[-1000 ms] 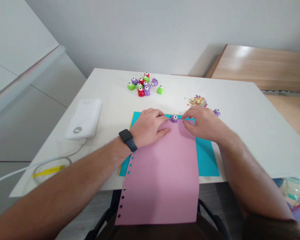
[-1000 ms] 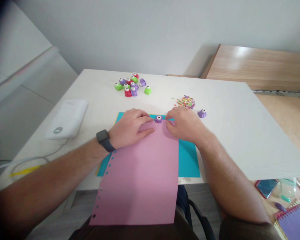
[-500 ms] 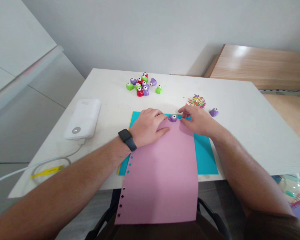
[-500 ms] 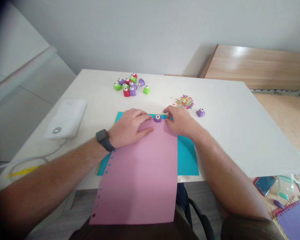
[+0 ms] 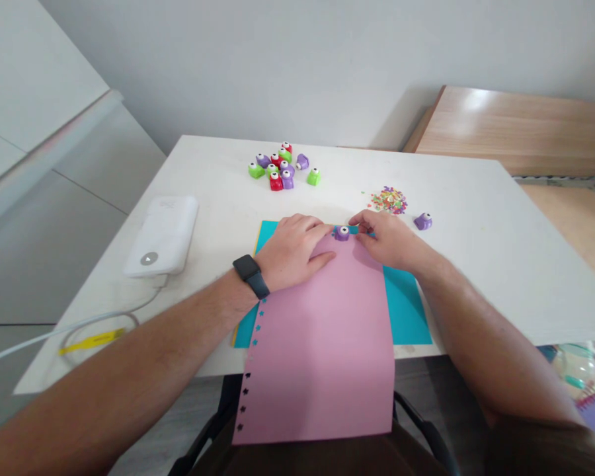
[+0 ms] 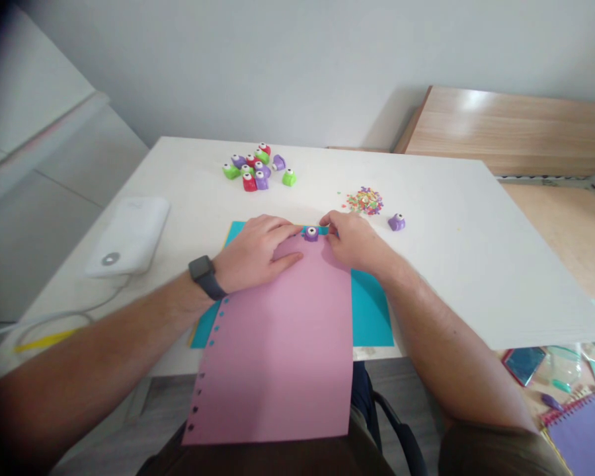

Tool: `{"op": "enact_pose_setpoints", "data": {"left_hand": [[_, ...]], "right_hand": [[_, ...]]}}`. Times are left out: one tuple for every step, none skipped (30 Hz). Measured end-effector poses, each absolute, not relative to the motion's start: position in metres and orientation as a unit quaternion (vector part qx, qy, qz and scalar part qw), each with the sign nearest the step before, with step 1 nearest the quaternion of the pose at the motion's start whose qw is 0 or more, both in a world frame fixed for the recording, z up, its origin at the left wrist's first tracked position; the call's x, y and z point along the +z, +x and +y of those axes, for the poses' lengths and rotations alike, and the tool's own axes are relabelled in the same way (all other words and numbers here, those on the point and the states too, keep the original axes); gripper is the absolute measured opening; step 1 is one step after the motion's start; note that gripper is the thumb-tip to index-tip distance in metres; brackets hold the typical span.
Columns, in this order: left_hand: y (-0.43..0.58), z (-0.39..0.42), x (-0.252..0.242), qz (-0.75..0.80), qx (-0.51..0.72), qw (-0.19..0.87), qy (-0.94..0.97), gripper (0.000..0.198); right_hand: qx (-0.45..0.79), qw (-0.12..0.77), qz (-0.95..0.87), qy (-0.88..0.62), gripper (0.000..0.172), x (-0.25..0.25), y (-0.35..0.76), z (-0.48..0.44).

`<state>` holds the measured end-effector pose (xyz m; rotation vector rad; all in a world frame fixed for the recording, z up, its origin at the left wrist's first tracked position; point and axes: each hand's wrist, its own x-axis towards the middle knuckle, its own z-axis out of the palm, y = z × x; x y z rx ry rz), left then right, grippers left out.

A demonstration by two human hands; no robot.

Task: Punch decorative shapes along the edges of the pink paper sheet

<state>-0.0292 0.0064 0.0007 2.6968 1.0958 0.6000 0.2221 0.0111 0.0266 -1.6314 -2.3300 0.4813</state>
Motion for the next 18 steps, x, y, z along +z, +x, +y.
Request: {"op": "enact_pose_setpoints", "data": {"left_hand": [[-0.0292, 0.0064, 0.0009, 0.367, 0.202, 0.088, 0.904, 0.047], [-0.0292, 0.0065, 0.0010, 0.366, 0.203, 0.091, 0.903, 0.047], [-0.0292, 0.0066, 0.0011, 0.365, 0.205, 0.094, 0.903, 0.047], [-0.0292, 0.0069, 0.0010, 0.365, 0.206, 0.096, 0.903, 0.047], [-0.0291, 0.0072, 0.0009, 0.364, 0.207, 0.098, 0.903, 0.047], [-0.0291, 0.0075, 0.0007, 0.364, 0.208, 0.098, 0.903, 0.047], [-0.0290, 0.0078, 0.0005, 0.364, 0.208, 0.098, 0.902, 0.047], [-0.0289, 0.0080, 0.0003, 0.364, 0.209, 0.098, 0.902, 0.047], [-0.0288, 0.0081, 0.0001, 0.363, 0.209, 0.099, 0.903, 0.047], [-0.0286, 0.0081, 0.0000, 0.363, 0.209, 0.100, 0.903, 0.047], [-0.0285, 0.0081, 0.0000, 0.363, 0.209, 0.101, 0.902, 0.046], [-0.0284, 0.0080, 0.0001, 0.363, 0.209, 0.102, 0.902, 0.046], [-0.0283, 0.0079, 0.0002, 0.363, 0.209, 0.103, 0.902, 0.045], [-0.0283, 0.0078, 0.0004, 0.363, 0.209, 0.103, 0.902, 0.045], [-0.0282, 0.0077, 0.0005, 0.363, 0.210, 0.103, 0.902, 0.045], [-0.0281, 0.0076, 0.0007, 0.363, 0.210, 0.103, 0.902, 0.045], [-0.0281, 0.0075, 0.0009, 0.363, 0.210, 0.104, 0.902, 0.045], [-0.0281, 0.0074, 0.0010, 0.363, 0.209, 0.104, 0.902, 0.045]], "right_hand": [[0.165, 0.127, -0.802, -0.560, 0.032, 0.0263, 0.2220, 0.0112], [0.164, 0.126, -0.803, -0.560, 0.032, 0.0259, 0.2219, 0.0115], [0.163, 0.126, -0.803, -0.558, 0.032, 0.0255, 0.2220, 0.0118], [0.161, 0.127, -0.805, -0.557, 0.032, 0.0251, 0.2221, 0.0120], [0.160, 0.128, -0.806, -0.556, 0.032, 0.0248, 0.2223, 0.0122], [0.158, 0.129, -0.806, -0.555, 0.033, 0.0246, 0.2223, 0.0124], [0.157, 0.130, -0.807, -0.554, 0.033, 0.0246, 0.2223, 0.0124], [0.156, 0.130, -0.807, -0.554, 0.033, 0.0248, 0.2221, 0.0124], [0.155, 0.130, -0.807, -0.554, 0.034, 0.0251, 0.2217, 0.0122], [0.152, 0.130, -0.808, -0.555, 0.034, 0.0254, 0.2213, 0.0120], [0.148, 0.129, -0.808, -0.555, 0.034, 0.0257, 0.2208, 0.0118], [0.144, 0.128, -0.809, -0.555, 0.034, 0.0259, 0.2204, 0.0116], [0.141, 0.127, -0.810, -0.555, 0.034, 0.0259, 0.2200, 0.0115], [0.138, 0.126, -0.811, -0.555, 0.034, 0.0257, 0.2198, 0.0116], [0.135, 0.124, -0.812, -0.554, 0.034, 0.0252, 0.2199, 0.0118], [0.133, 0.123, -0.813, -0.554, 0.034, 0.0246, 0.2201, 0.0121], [0.130, 0.124, -0.814, -0.552, 0.034, 0.0239, 0.2204, 0.0124], [0.126, 0.129, -0.816, -0.549, 0.033, 0.0234, 0.2209, 0.0126]]}}
